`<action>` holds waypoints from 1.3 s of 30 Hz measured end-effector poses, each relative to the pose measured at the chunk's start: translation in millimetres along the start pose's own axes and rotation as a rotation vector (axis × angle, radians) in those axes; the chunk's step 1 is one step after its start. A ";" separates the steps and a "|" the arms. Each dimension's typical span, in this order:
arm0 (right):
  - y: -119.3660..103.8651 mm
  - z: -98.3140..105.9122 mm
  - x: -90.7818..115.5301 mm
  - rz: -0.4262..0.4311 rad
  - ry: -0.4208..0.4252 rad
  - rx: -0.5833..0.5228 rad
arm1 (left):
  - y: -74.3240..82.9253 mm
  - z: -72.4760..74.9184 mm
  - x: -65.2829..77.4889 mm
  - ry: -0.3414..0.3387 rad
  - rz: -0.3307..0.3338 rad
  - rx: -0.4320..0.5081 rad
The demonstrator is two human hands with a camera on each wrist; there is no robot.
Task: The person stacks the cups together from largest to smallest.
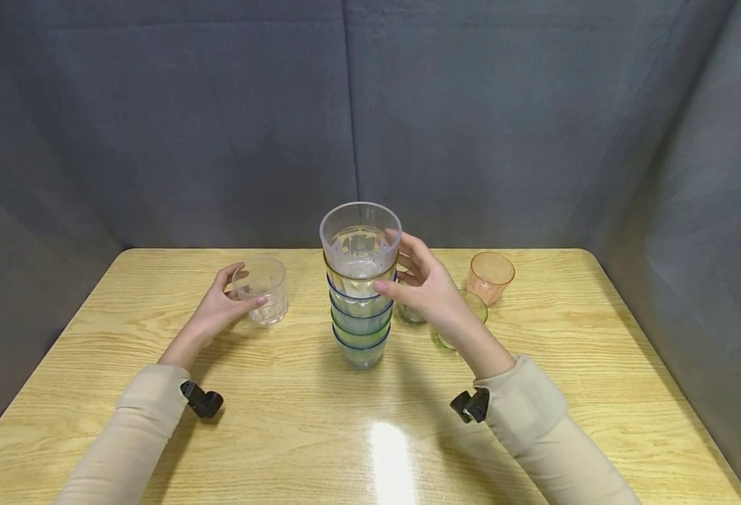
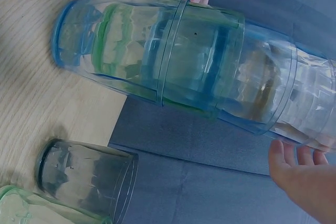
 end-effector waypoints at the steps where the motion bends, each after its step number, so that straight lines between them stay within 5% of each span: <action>1: 0.1 0.0 -0.3 -0.005 0.003 0.006 | 0.4 0.0 0.3 0.002 -0.001 0.010; 11: 1.0 -0.5 -0.5 -0.021 0.010 0.010 | 4.1 4.7 3.8 0.033 -0.009 0.106; 27: 1.8 1.7 0.0 -0.037 0.025 0.008 | 94.9 28.1 19.6 0.221 -0.227 0.251; 39: -0.9 1.3 1.0 -0.037 0.031 0.007 | 149.2 28.2 37.8 0.305 -0.353 0.342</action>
Point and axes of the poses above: each hand's wrist, its own x-axis away from the middle knuckle, its own z-axis out of the back of the hand, y = z × x, the point moved 1 cm from there along -x, towards the middle knuckle, and after that the axes turned 13 degrees about -x, right-handed, at the moved point
